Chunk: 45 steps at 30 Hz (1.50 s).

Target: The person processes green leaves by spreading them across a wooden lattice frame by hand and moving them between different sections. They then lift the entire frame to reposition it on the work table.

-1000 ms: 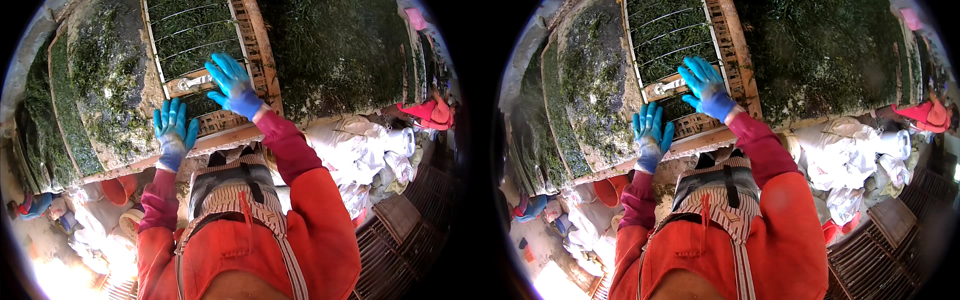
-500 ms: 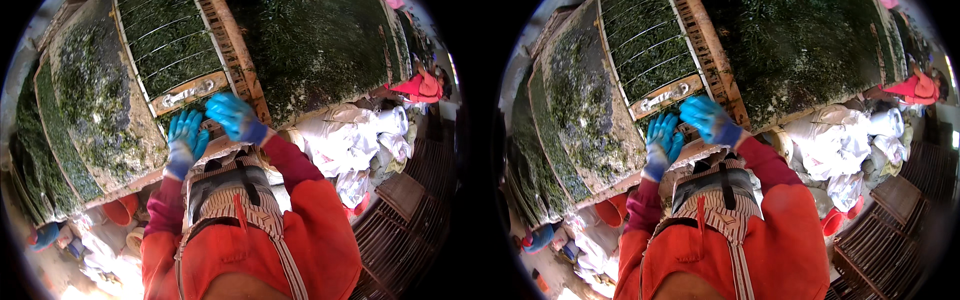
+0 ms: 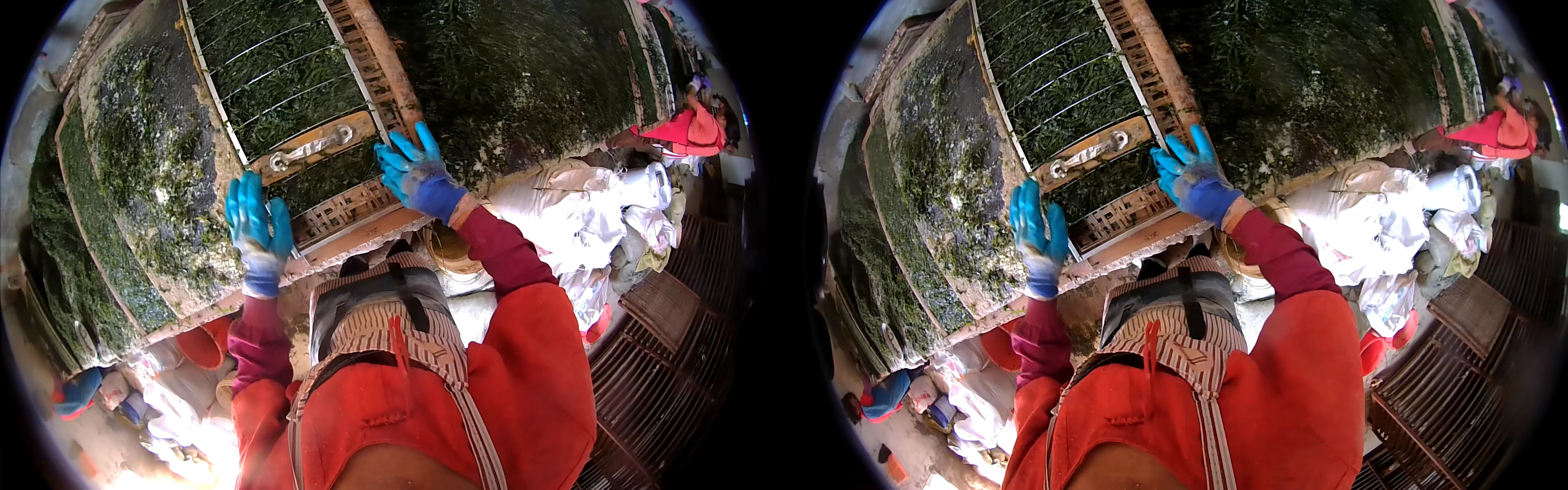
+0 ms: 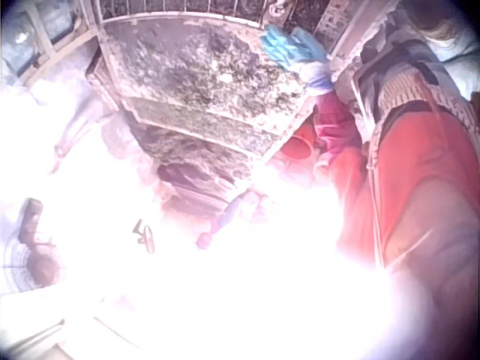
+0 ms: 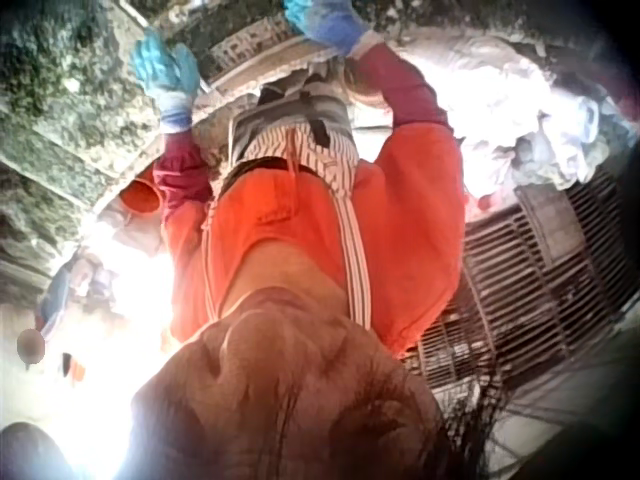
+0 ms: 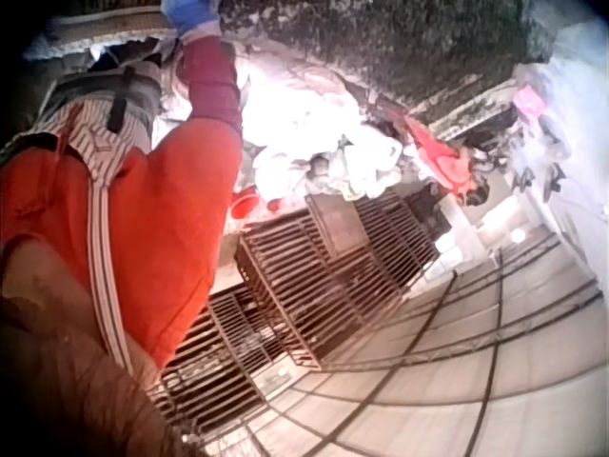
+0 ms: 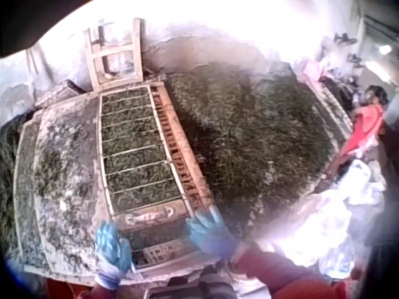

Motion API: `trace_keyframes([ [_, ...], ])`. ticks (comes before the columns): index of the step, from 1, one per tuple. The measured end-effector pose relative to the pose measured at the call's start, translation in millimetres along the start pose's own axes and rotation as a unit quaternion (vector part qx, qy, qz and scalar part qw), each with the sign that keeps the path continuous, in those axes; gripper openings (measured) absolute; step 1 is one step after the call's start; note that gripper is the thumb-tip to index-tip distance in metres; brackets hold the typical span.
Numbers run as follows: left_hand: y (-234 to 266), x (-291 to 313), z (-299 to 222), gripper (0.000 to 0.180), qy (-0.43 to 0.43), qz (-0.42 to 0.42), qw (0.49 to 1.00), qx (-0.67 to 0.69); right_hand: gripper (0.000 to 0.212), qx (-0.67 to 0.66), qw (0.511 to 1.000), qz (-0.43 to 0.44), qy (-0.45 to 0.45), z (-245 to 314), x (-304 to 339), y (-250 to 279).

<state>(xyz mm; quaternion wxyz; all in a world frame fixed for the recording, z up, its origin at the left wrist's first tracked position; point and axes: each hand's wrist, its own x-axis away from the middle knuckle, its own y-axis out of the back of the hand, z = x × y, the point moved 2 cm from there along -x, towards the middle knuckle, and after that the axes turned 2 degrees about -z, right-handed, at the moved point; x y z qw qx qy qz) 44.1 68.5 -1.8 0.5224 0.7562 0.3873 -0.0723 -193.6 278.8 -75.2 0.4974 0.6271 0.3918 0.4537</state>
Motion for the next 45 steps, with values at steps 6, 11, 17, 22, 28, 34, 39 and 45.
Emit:
trace_keyframes([
  [6,-43.8,-62.9,-8.5,0.04,-0.026,0.179,0.979,-0.097,0.064,-0.309,0.945,-0.101,0.043,-0.3,-0.9,-5.2],
  [11,-29.2,-96.7,-26.7,0.019,-0.112,0.13,0.969,-0.18,0.03,-0.51,0.782,-0.341,-0.115,-47.6,9.7,26.2],
  [17,-2.0,-72.3,-38.1,0.015,-0.129,0.018,0.99,-0.054,0.032,-0.521,0.699,-0.435,-0.227,-36.9,7.0,27.6],
  [22,-80.7,-20.0,-22.2,0.009,-0.16,0.11,0.981,0.005,0.043,-0.328,0.785,-0.523,-0.04,29.8,-76.7,57.4],
  [28,-83.9,-23.3,-26.8,0.037,-0.121,0.141,0.982,-0.015,0.043,-0.288,0.852,-0.429,-0.085,55.4,-96.4,44.5],
  [34,-59.5,-62.6,-37.5,0.048,-0.003,0.012,0.978,0.21,0.041,-0.408,0.765,-0.497,-0.035,15.4,-53.5,65.6],
  [39,-121.0,-155.1,-114.5,0.064,-0.103,0.186,0.951,0.226,0.034,-0.381,0.757,-0.502,-0.174,-36.9,30.7,-10.0],
  [45,-327.1,-210.6,-203.7,0.126,-0.246,0.505,0.802,-0.205,0.03,-0.376,0.789,-0.411,-0.258,-50.0,159.7,-43.6],
])
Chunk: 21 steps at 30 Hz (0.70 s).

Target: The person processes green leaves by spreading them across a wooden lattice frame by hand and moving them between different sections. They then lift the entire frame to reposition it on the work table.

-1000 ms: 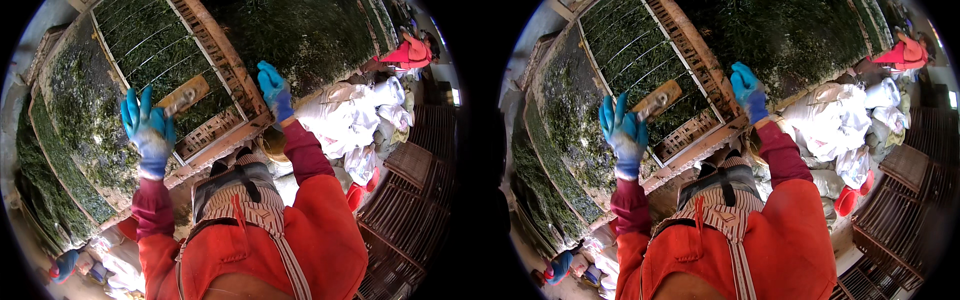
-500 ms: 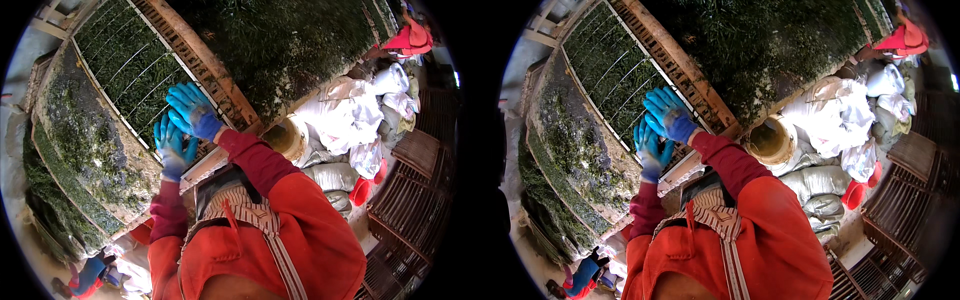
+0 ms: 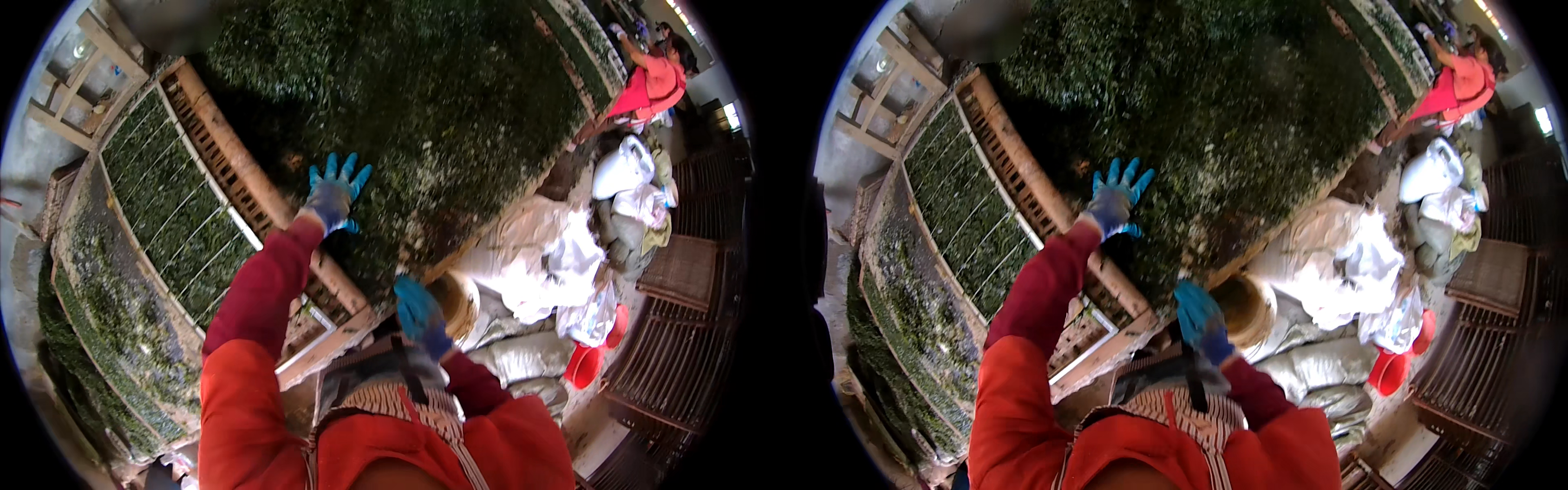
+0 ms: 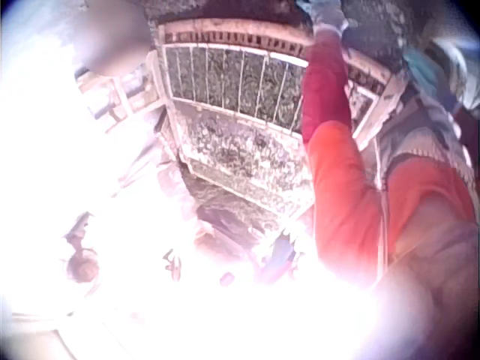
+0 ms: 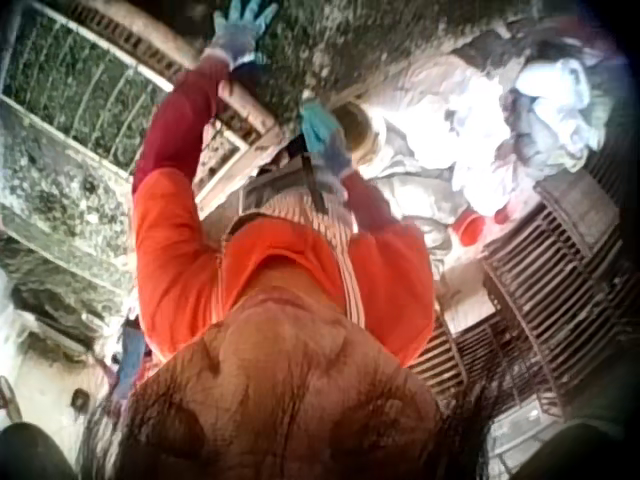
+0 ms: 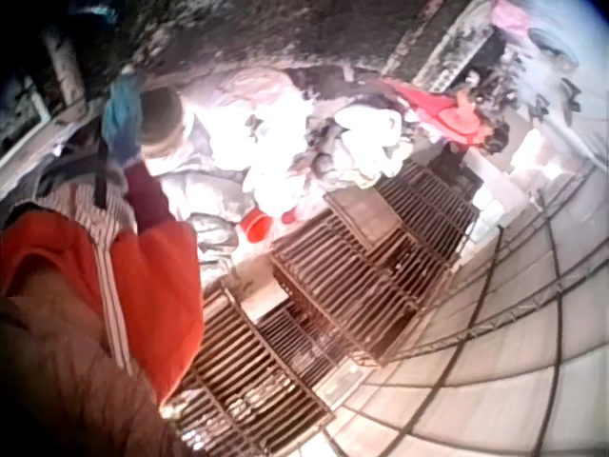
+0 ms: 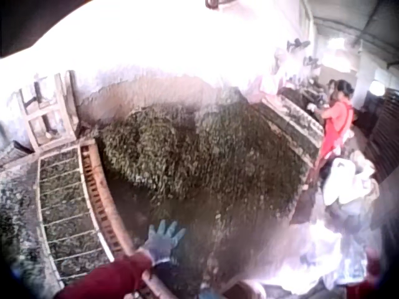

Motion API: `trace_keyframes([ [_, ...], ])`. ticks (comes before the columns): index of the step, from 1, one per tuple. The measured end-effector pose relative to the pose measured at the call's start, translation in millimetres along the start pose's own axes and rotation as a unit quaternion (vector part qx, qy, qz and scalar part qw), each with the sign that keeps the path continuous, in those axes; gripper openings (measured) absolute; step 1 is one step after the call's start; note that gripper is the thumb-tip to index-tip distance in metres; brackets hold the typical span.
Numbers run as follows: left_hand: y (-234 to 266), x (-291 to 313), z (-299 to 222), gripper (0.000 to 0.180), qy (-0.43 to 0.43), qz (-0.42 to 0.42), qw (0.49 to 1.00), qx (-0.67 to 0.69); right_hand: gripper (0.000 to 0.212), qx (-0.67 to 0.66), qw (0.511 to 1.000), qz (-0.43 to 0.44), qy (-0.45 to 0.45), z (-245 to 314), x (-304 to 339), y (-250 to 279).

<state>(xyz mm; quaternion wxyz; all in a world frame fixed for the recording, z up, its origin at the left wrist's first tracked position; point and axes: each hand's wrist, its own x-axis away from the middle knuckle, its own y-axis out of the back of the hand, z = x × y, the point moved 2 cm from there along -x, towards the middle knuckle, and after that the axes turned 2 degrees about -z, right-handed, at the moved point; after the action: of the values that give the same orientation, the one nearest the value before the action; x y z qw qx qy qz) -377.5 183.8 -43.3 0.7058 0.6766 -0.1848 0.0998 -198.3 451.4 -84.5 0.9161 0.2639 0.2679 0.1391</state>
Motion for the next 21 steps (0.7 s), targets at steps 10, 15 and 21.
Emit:
trace_keyframes([
  [10,-3.2,-64.6,-10.1,0.06,0.185,-0.119,0.958,0.184,0.027,-0.074,0.976,-0.005,-0.205,-29.9,31.6,54.1],
  [15,-9.5,-32.5,27.6,0.045,0.037,-0.245,0.623,0.742,0.028,-0.11,0.977,0.02,-0.181,-50.4,-12.2,56.1],
  [21,25.9,-32.9,70.8,0.05,0.197,-0.1,0.928,0.3,0.039,-0.202,0.962,0.012,-0.185,-62.3,-95.1,51.1],
])
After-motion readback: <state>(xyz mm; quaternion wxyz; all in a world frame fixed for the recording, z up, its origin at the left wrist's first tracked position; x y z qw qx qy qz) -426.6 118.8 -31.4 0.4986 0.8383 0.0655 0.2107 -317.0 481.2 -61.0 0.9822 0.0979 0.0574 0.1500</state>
